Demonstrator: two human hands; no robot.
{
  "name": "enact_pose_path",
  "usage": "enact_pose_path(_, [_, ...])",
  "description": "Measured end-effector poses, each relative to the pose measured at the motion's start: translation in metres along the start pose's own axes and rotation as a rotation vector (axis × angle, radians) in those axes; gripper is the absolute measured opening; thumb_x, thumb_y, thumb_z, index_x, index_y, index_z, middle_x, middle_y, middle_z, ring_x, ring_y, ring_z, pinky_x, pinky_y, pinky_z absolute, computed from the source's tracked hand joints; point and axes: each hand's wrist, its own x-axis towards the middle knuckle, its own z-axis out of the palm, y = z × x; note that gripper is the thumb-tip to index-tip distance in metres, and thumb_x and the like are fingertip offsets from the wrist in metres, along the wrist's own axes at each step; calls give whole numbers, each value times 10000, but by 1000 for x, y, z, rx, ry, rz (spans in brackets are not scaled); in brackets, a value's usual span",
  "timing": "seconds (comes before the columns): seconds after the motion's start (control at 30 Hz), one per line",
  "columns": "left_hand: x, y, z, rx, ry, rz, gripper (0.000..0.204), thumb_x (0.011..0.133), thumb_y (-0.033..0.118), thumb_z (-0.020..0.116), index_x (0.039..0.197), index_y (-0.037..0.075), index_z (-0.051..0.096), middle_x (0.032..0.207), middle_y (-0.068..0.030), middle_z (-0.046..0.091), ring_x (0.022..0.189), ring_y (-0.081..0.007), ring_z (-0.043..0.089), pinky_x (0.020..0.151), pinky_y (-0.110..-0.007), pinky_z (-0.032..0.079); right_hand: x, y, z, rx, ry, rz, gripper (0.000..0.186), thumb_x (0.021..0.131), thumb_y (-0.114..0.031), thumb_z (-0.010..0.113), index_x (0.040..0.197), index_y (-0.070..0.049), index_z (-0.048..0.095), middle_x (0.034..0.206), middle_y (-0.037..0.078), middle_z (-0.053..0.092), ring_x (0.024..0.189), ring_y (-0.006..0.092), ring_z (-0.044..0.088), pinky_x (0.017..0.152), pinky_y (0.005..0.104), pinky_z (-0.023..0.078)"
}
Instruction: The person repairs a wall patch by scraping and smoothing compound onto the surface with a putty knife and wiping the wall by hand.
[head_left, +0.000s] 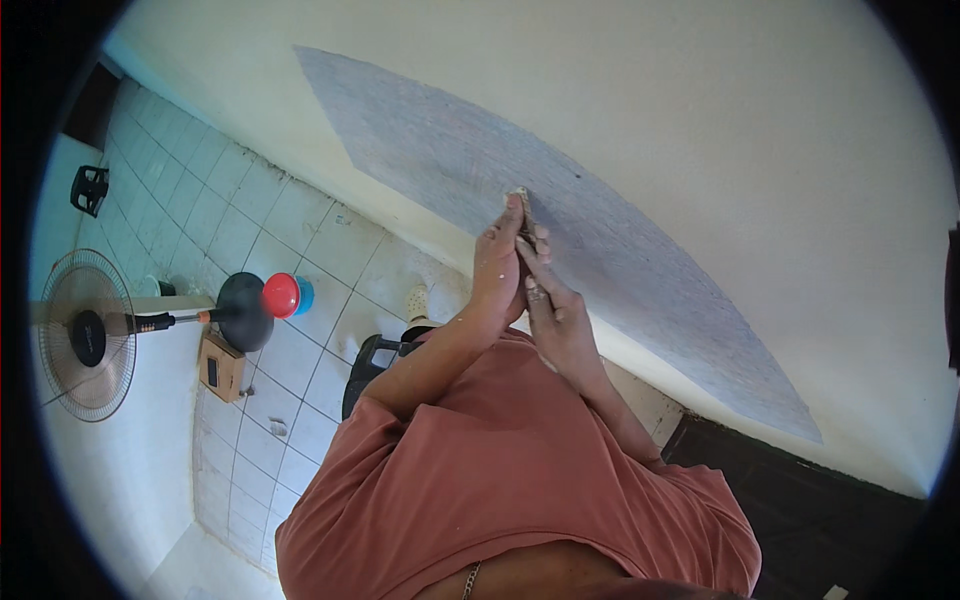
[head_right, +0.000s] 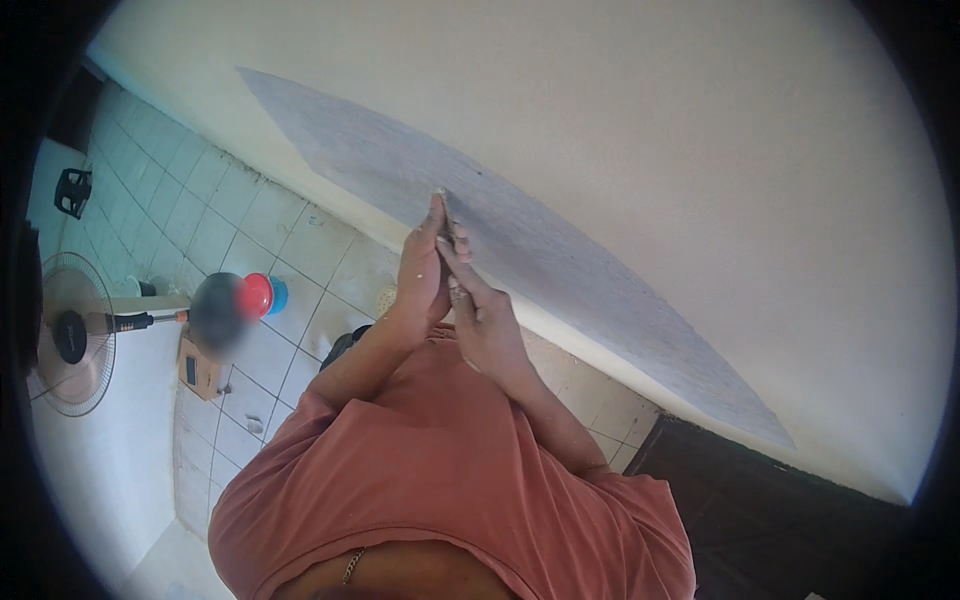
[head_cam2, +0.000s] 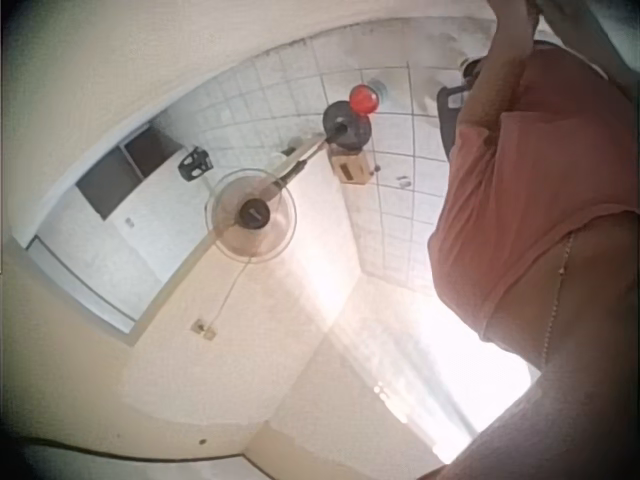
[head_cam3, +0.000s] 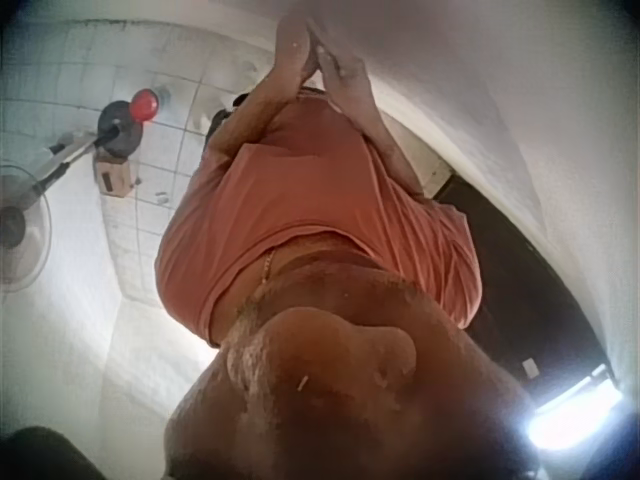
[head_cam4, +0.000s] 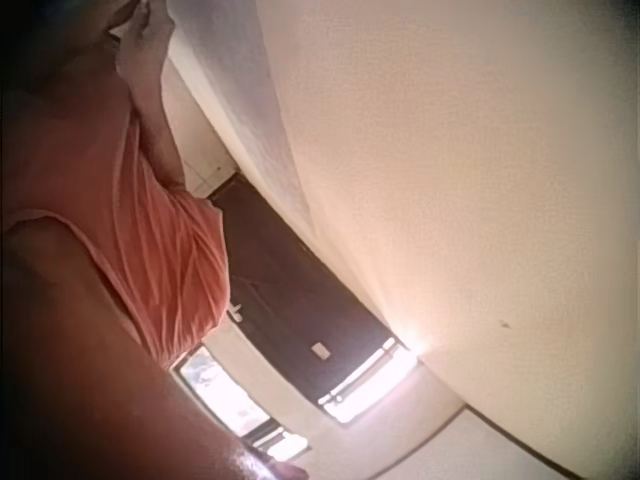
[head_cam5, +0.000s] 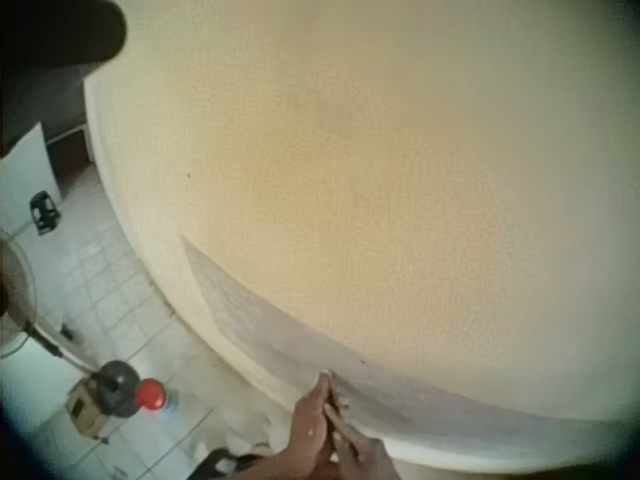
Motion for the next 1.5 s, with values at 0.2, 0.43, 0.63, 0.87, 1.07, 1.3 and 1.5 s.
enact_pose_path(0.2, [2,-11,-7,57,76,-44,312,853,410,504,785,105,489,639,-10,492,543,-92,461,521,-231,404,-7,-3,-6,-21,-59,170,358,889,-42,379,1242,-68,432,777,125,579,680,99,448,641,234,397])
enact_pose_path(0.43, [4,-9,-9,32,99,-19,306,850,397,516,797,96,491,637,-25,496,537,-106,469,508,-218,403,-9,1,-4,3,-68,214,354,877,-29,378,1223,-70,446,619,119,488,547,126,391,545,249,370])
enact_pose_path(0.63, [3,-8,-10,64,121,-17,308,851,382,522,782,84,493,635,-26,497,542,-103,472,507,-218,405,-9,1,0,15,-33,152,292,873,-34,382,1145,-55,486,612,161,477,506,159,410,522,263,365])
enact_pose_path(0.87, [3,-12,-10,56,121,-60,320,829,390,556,754,88,480,625,-39,513,501,-92,478,455,-202,406,-7,10,3,-3,2,21,194,874,-37,384,1026,-45,503,590,113,444,520,123,417,520,255,366])
enact_pose_path(1.07, [-1,-3,-3,166,140,-38,323,835,388,546,775,74,500,630,-50,522,500,-113,497,444,-201,409,-16,7,-3,27,-37,69,191,859,-23,401,1017,-38,507,610,145,469,522,166,457,527,257,377])
enact_pose_path(1.3, [0,9,8,110,85,58,326,842,393,531,779,76,490,621,-33,507,495,-107,487,454,-224,416,-1,-2,-1,14,34,-57,187,856,4,391,1003,-21,505,609,56,446,534,128,401,509,251,338])
enact_pose_path(1.5, [-1,10,7,89,75,62,318,839,391,538,769,82,508,634,-29,519,513,-107,491,454,-216,408,2,-15,-9,-8,-39,75,201,835,3,426,1005,-38,527,632,189,491,518,204,479,531,278,391])
